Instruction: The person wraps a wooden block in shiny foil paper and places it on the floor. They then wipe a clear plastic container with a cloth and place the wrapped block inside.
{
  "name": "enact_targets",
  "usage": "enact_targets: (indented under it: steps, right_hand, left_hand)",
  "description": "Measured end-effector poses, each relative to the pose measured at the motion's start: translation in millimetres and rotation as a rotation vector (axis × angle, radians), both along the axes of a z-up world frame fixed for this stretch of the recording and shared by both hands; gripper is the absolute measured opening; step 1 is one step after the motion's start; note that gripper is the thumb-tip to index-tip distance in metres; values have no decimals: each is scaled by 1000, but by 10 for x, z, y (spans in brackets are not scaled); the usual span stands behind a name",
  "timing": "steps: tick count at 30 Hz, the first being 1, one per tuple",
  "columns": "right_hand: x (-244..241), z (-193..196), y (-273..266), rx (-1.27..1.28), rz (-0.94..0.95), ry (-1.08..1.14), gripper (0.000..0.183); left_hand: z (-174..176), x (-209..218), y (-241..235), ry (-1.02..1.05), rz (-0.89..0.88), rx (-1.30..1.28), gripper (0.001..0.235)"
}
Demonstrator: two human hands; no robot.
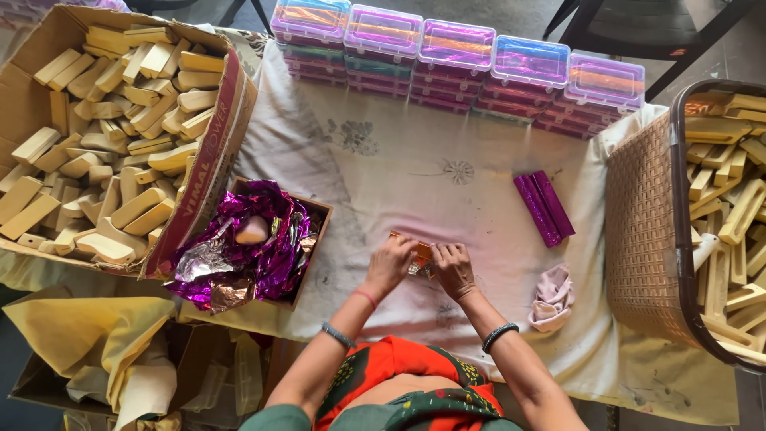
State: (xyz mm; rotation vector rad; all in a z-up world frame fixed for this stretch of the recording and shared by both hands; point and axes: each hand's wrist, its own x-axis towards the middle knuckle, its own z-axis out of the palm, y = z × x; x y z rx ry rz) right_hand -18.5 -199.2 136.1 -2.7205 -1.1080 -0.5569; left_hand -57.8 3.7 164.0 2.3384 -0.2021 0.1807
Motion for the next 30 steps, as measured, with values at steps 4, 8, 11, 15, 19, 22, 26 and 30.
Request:
enact_targets:
  steps: [4, 8, 11, 15, 19, 22, 26, 30]
  right_hand:
    - [-17, 39, 16, 2, -23, 2, 32]
    - [-4, -23, -10, 36, -77, 85, 36]
    - [-94, -2, -59, 180, -210, 247, 57]
    - [-230, -701, -405, 164, -513, 245, 80]
    - [-393, -310, -547, 258, -433, 366, 87]
    - [-421, -244, -508, 307, -561, 480, 86]
    - [-375, -278, -288, 543, -523, 405, 62]
    - [-253, -69, -124, 662, -499, 437, 41]
  left_hand:
    - [-365, 469, -22, -233, -127, 297, 40]
    - [-624, 619, -13, 51, -242, 501, 32]
    - [-736, 637, 0, 172, -271, 522, 26]
    - [-763, 626, 16, 170, -234, 484, 23]
    - [-603, 551, 36, 163, -239, 478, 26]
    - [-624, 504, 38, 64, -233, 473, 26]
    - [-441, 357, 54, -38, -236, 519, 27]
    - [-358, 197, 51, -221, -192, 596, 27]
